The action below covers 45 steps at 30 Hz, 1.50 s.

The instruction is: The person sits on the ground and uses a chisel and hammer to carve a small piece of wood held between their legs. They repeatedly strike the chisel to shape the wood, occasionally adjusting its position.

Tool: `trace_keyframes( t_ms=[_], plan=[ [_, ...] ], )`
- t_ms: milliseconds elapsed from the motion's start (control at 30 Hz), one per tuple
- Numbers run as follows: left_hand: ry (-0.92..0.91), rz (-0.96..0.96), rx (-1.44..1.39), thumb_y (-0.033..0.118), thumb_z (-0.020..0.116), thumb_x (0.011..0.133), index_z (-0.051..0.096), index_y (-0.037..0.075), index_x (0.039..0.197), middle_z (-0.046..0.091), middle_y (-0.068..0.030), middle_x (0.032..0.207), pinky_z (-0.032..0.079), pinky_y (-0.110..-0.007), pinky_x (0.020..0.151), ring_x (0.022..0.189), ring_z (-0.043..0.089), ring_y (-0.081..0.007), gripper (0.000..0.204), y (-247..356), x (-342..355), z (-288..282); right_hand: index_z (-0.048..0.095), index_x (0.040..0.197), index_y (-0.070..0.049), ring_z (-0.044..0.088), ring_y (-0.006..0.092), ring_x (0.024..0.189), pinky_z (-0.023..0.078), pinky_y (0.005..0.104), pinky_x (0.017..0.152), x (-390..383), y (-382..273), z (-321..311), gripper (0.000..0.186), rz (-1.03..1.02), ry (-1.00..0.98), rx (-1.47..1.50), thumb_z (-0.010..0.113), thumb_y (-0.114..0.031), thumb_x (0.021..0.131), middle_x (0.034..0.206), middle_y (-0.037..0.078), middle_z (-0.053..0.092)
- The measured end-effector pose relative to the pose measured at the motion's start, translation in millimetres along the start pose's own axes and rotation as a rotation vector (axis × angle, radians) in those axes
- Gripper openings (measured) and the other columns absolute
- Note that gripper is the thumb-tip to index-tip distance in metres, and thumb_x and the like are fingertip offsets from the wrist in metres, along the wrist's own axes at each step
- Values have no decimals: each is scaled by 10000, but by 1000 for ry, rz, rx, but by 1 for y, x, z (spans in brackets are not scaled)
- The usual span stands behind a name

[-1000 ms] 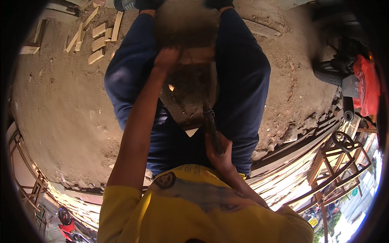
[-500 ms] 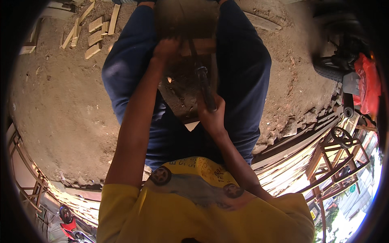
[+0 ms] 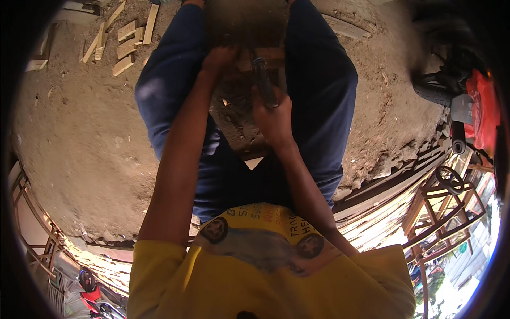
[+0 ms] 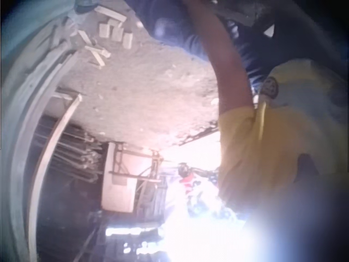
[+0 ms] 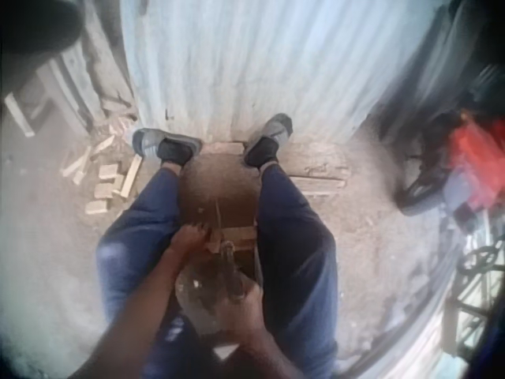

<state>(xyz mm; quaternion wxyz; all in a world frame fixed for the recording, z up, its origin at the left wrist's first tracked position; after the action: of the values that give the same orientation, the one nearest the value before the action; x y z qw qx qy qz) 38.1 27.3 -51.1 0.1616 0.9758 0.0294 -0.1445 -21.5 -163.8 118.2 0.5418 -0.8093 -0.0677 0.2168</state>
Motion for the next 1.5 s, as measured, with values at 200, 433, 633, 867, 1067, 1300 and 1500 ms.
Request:
trace_keyframes(
  t_ms=[200,433,633,867,1067,1300,1500],
  plan=[
    [40,-26,27,374,778,664,475,41,1275,641,-193,1057,522,-472,820,971,637,-369,758,7,1,-1,606,834,22,435,13,587,351,240,474,-102,15,-38,134,-32,55,-35,607,-84,915,604,-32,500],
    [96,40,-36,329,782,658,469,45,1278,619,-191,1114,509,-455,874,1016,619,-364,750,-12,-2,18,612,865,39,467,26,602,387,239,507,2,2,-2,122,94,-25,-1,604,-73,914,644,-14,536],
    [-119,-103,-36,338,811,624,434,36,1308,598,-202,1151,495,-451,880,1024,607,-378,837,20,-11,-19,630,914,51,490,30,626,410,237,532,-97,17,-36,130,84,-21,26,586,-71,921,656,7,555],
    [91,27,40,348,797,689,422,36,1322,642,-193,1078,526,-440,853,1000,644,-348,800,4,-11,-1,616,886,42,470,31,602,418,255,527,-27,-2,-20,117,-28,-42,-59,591,-70,913,629,13,551],
    [1,6,2,372,789,691,453,19,1261,636,-199,1072,525,-445,831,977,640,-365,750,13,-12,-10,618,860,33,439,22,568,359,249,467,-69,6,-32,131,44,20,26,600,-84,916,595,-24,499],
    [111,44,14,387,787,689,480,20,1232,639,-196,1082,519,-438,852,996,632,-366,724,2,-2,-4,599,844,47,461,22,569,366,255,464,-71,21,-30,130,-169,58,-61,597,-61,916,599,-19,512],
    [103,54,-32,370,799,653,467,31,1285,628,-208,1057,509,-459,839,963,627,-377,790,6,-10,0,617,901,53,469,30,589,384,256,482,-26,11,-12,103,118,-30,47,597,-48,909,608,-4,522]
  ],
)
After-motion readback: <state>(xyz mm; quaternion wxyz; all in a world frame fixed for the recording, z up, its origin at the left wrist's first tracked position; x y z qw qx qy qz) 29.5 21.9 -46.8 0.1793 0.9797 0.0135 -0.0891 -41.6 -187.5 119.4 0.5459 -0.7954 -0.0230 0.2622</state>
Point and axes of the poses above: each hand's wrist, its own x-axis towards the middle knuckle, its own z-axis out of the palm, y = z × x, the point moved 3 cm from there along x, towards the middle knuckle
